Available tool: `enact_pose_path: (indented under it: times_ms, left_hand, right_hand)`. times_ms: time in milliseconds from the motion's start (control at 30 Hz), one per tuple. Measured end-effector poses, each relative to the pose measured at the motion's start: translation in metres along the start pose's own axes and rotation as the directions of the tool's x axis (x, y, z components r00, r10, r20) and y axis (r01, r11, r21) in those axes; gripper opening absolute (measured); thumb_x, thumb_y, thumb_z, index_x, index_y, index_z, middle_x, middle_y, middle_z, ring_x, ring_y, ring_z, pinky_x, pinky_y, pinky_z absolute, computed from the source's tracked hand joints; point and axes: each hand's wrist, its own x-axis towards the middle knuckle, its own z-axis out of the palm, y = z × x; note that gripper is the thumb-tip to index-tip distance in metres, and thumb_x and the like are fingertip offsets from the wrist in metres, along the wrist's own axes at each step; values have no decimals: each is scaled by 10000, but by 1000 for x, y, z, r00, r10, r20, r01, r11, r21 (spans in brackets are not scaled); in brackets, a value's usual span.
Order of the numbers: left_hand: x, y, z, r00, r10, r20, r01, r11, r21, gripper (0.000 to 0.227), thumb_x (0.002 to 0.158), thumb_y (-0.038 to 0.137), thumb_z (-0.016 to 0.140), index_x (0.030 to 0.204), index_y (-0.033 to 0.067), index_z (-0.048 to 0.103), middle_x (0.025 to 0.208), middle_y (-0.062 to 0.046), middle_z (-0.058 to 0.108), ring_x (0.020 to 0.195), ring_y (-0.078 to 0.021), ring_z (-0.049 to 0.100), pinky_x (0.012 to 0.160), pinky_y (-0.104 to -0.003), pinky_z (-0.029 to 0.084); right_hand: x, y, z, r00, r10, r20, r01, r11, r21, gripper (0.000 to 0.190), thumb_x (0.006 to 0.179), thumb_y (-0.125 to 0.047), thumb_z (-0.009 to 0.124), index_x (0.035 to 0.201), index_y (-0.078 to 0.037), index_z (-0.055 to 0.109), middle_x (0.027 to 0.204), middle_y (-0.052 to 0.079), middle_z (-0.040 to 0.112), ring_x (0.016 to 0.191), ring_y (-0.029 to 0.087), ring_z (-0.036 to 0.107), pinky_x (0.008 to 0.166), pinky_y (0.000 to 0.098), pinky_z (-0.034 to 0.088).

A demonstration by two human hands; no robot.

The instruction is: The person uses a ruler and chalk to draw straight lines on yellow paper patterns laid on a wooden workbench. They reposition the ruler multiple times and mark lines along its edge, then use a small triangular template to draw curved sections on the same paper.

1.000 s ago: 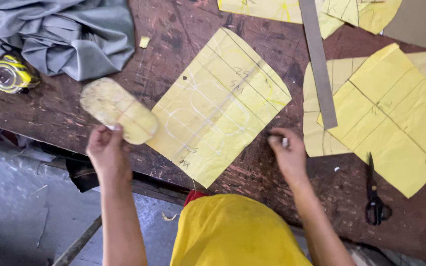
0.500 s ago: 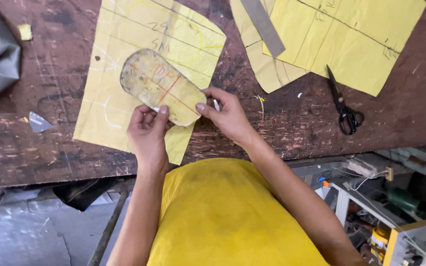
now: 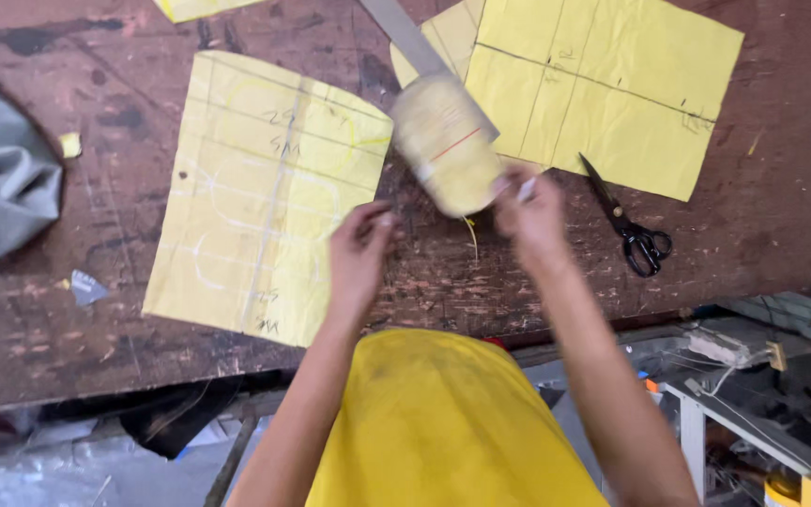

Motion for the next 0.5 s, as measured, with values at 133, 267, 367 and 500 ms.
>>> enact_pose_path:
  times_ms: [133, 267, 367, 500]
  left_hand:
    - [1, -16, 21, 954, 291, 73, -256, 662, 704, 407, 1008, 183, 643, 1404, 95, 608, 1283, -204, 640, 1203, -344, 621, 1063, -525, 470]
    - [-27, -38, 6, 971, 236, -34, -62, 387, 920, 635, 995, 291, 646, 1581, 156, 443, 1610, -257, 300, 1525, -465, 184, 1194, -703, 116]
    - [-36, -41, -12, 962, 215, -168, 94, 319, 943, 714, 946, 441, 651, 1573, 215, 396, 1632, -239, 204, 1505, -472, 60, 1119, -766, 28]
    - [-32, -44, -30, 948, 230, -219, 147, 294, 945, 674, 990, 507, 601, 1587, 272, 395, 1674, -133, 201, 1540, -412, 49, 1150, -755, 18]
  right_hand:
    - [71, -35, -85, 991, -54, -122, 47, 997, -63, 384, 1016, -38, 595, 1396, -46, 536, 928, 56, 648, 537, 62, 497, 427, 215, 365]
    - [126, -56, -138, 993, -120, 12, 120, 993, 18, 336, 1054, -57, 577, 1388, -21, 588, 909, 101, 701, 500, 65, 430, 451, 231, 357]
    - [137, -55, -141, 990, -122, -68, 86, 916, -392, 268, 1072, -108, 610, 1321, -26, 670, 899, 90, 708, 557, 78, 493, 454, 250, 323]
    - [100, -26, -119, 969, -246, -15, 177, 737, -652, 377, 1021, -65, 632, 1397, -42, 639, 1002, 152, 709, 818, 168, 668, 724, 319, 538]
